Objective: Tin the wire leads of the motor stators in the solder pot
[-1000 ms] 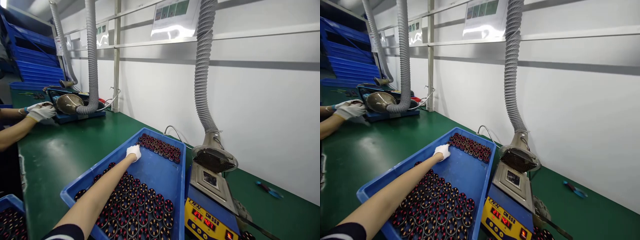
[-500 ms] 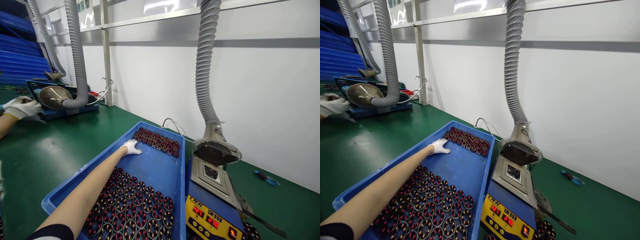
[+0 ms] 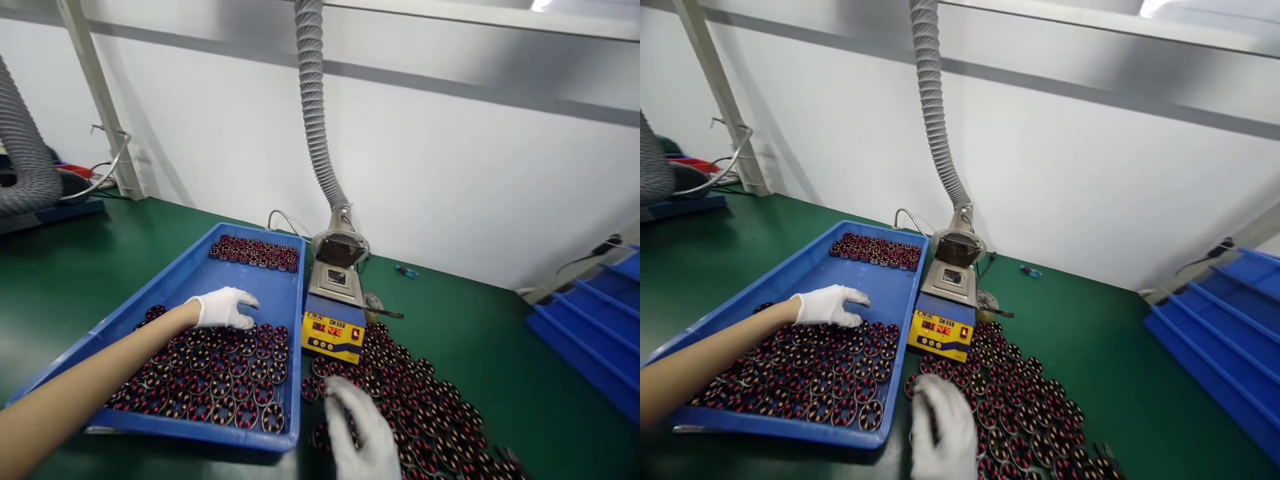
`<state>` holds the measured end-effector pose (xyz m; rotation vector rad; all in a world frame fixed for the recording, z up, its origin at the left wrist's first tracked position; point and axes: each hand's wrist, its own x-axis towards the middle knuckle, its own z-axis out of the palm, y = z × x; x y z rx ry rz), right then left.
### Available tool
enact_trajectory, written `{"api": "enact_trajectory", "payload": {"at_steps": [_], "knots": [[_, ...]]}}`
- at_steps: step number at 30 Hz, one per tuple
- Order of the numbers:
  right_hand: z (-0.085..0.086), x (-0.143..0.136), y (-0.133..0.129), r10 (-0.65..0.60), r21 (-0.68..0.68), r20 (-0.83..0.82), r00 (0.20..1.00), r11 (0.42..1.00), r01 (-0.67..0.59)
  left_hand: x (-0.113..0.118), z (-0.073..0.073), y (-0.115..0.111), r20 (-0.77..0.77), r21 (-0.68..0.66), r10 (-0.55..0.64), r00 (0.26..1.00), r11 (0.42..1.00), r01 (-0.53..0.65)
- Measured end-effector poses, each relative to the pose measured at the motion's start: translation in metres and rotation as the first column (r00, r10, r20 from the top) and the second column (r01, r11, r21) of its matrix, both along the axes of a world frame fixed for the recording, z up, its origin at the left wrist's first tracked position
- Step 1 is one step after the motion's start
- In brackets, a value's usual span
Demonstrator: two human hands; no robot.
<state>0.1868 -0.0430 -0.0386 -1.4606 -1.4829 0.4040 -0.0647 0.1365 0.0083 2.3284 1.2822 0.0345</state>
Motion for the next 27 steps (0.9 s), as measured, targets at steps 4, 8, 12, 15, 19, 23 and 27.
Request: {"api": "enact_trajectory", "payload": {"at_steps": [4, 8, 12, 15, 19, 23, 27], "knots": [[0.010, 0.027, 0.006, 0.006, -0.188, 0.114, 0.994, 0.982, 0.015, 0.029, 0.010, -0.047, 0.077, 0.016, -0.162, 0.984, 0.987, 0.162], [0.005, 0.001, 0.016, 0.145, -0.323, 0.210, 0.967, 0.944, -0.071, 0.055, 0.012, -0.076, 0.115, 0.063, -0.276, 0.954, 0.961, 0.270], [0.003, -0.018, 0.028, 0.086, -0.322, 0.135, 0.987, 0.946, -0.038, 0.069, 0.025, -0.087, 0.162, 0.227, -0.333, 0.929, 0.929, 0.293], [0.018, -0.006, 0.037, 0.065, -0.263, -0.034, 0.997, 0.962, -0.072, 0.072, 0.039, -0.096, 0.249, 0.385, -0.301, 0.921, 0.903, 0.191], [0.063, 0.014, 0.044, 0.109, -0.126, -0.320, 0.941, 0.980, -0.157, 0.085, 0.055, -0.112, 0.424, 0.560, -0.258, 0.868, 0.828, -0.028], [0.103, 0.012, 0.040, 0.342, 0.153, -0.715, 0.609, 0.928, -0.341, 0.116, 0.071, -0.124, 0.512, 0.772, -0.391, 0.765, 0.600, -0.209], [0.117, 0.009, 0.037, 0.453, 0.237, -0.725, 0.520, 0.872, -0.429, 0.136, 0.079, -0.123, 0.492, 0.865, -0.465, 0.735, 0.352, -0.356]]}}
